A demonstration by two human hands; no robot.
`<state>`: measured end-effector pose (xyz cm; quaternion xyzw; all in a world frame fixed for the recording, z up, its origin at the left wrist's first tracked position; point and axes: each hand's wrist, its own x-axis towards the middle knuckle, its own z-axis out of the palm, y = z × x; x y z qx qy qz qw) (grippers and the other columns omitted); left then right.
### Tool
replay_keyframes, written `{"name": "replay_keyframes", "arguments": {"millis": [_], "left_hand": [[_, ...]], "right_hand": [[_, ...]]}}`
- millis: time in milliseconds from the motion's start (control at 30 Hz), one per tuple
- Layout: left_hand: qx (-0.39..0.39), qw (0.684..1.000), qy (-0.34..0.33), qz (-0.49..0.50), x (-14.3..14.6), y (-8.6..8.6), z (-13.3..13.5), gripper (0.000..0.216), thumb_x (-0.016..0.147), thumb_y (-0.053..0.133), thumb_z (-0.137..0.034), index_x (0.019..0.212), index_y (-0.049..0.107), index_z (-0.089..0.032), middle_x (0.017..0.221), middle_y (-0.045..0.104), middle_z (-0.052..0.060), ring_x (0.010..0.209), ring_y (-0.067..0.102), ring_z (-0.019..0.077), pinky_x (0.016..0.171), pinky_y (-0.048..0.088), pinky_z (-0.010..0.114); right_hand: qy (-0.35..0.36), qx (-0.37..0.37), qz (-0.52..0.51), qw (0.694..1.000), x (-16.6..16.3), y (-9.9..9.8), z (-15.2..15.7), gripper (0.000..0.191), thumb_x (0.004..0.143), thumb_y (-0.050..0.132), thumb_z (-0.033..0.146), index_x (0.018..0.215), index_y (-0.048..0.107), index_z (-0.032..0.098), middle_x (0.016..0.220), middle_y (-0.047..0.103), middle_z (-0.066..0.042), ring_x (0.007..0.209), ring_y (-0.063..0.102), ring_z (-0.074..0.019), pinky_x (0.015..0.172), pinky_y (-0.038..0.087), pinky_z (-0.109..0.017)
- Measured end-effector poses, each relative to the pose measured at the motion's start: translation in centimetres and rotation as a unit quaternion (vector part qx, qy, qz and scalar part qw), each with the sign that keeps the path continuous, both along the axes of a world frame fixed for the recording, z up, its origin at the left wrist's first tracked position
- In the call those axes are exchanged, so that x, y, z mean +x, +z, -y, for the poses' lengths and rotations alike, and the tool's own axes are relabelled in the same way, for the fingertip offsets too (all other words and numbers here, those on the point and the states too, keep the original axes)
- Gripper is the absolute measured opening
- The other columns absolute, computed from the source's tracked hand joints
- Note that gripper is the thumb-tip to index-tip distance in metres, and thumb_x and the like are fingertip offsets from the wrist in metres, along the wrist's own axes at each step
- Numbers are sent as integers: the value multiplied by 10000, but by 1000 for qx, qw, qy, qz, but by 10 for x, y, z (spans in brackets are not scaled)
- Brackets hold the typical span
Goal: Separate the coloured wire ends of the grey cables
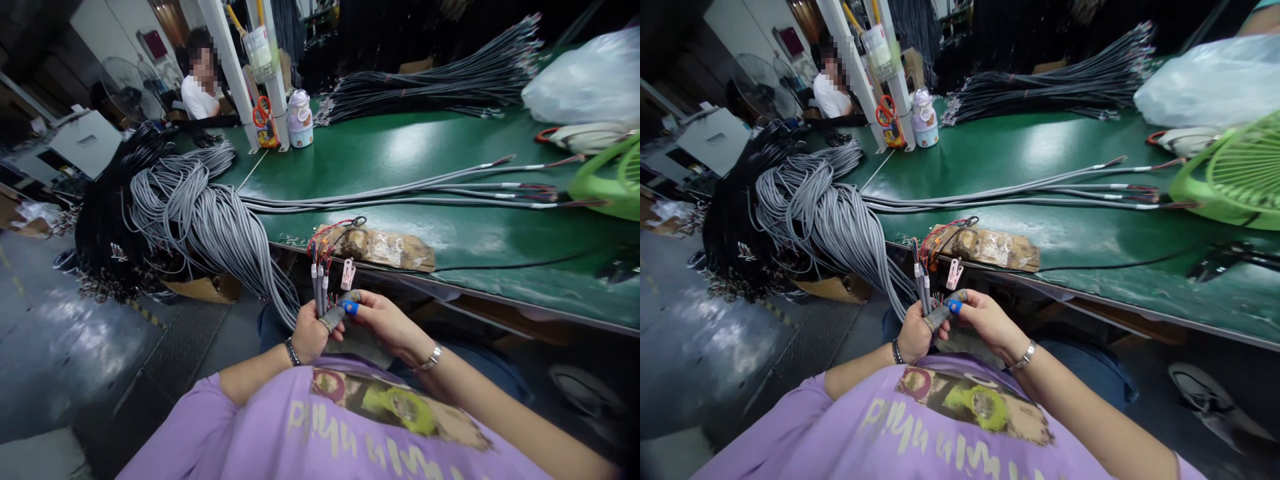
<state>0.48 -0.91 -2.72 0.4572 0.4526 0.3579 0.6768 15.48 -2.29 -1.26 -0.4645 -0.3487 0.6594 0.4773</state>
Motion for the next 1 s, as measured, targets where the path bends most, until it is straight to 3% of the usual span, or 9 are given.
{"name": "replay_keyframes", "arguments": {"millis": [167, 333, 400, 633, 833, 1000], "left_hand": [[1, 1000, 20, 0, 1, 0, -1, 465, 655, 710, -578, 770, 540, -161, 549, 599, -18, 390, 520, 88, 388, 388, 194], [3, 998, -58, -14, 1, 2, -3, 416, 675, 719, -521, 773, 563, -148, 530, 587, -17, 385, 519, 88, 378, 377, 187], [6, 998, -57, -5, 1, 3, -3, 408, 682, 719, -513, 768, 571, -143, 538, 587, -15, 390, 517, 84, 379, 383, 187], [-24, 999, -10, 22, -1, 3, 1, 440, 646, 746, -528, 750, 577, -135, 522, 581, -14, 373, 504, 83, 364, 378, 191], [-6, 999, -2, 39, -1, 0, 1, 427, 683, 725, -522, 777, 559, -140, 527, 585, -24, 377, 505, 78, 377, 398, 187], [-5, 999, -22, 26, -3, 1, 0, 435, 681, 725, -518, 822, 547, -147, 528, 587, -30, 381, 515, 86, 378, 392, 186]], "right_hand": [[-57, 5, 3, 998, -5, -1, 1, 255, 595, 794, 337, 636, 595, 183, 573, 586, 20, 532, 460, -106, 537, 337, -260], [-81, -23, -83, 993, -21, 2, 7, 239, 648, 741, 361, 659, 555, 211, 525, 531, 40, 443, 460, -116, 481, 354, -281], [-94, -36, -106, 989, -25, 1, 7, 271, 661, 739, 364, 631, 518, 212, 518, 496, 44, 439, 449, -113, 470, 353, -280], [-251, -82, -162, 951, -2, -1, -7, 321, 586, 804, 324, 678, 520, 207, 606, 468, 52, 504, 381, -80, 483, 358, -230], [-33, -25, -83, 996, -4, 1, 4, 312, 646, 785, 408, 689, 579, 177, 576, 512, 32, 545, 460, -106, 538, 351, -255], [-25, 22, 1, 999, -7, 3, 5, 331, 623, 801, 441, 693, 626, 169, 592, 585, 17, 559, 472, -108, 575, 354, -262]]}}
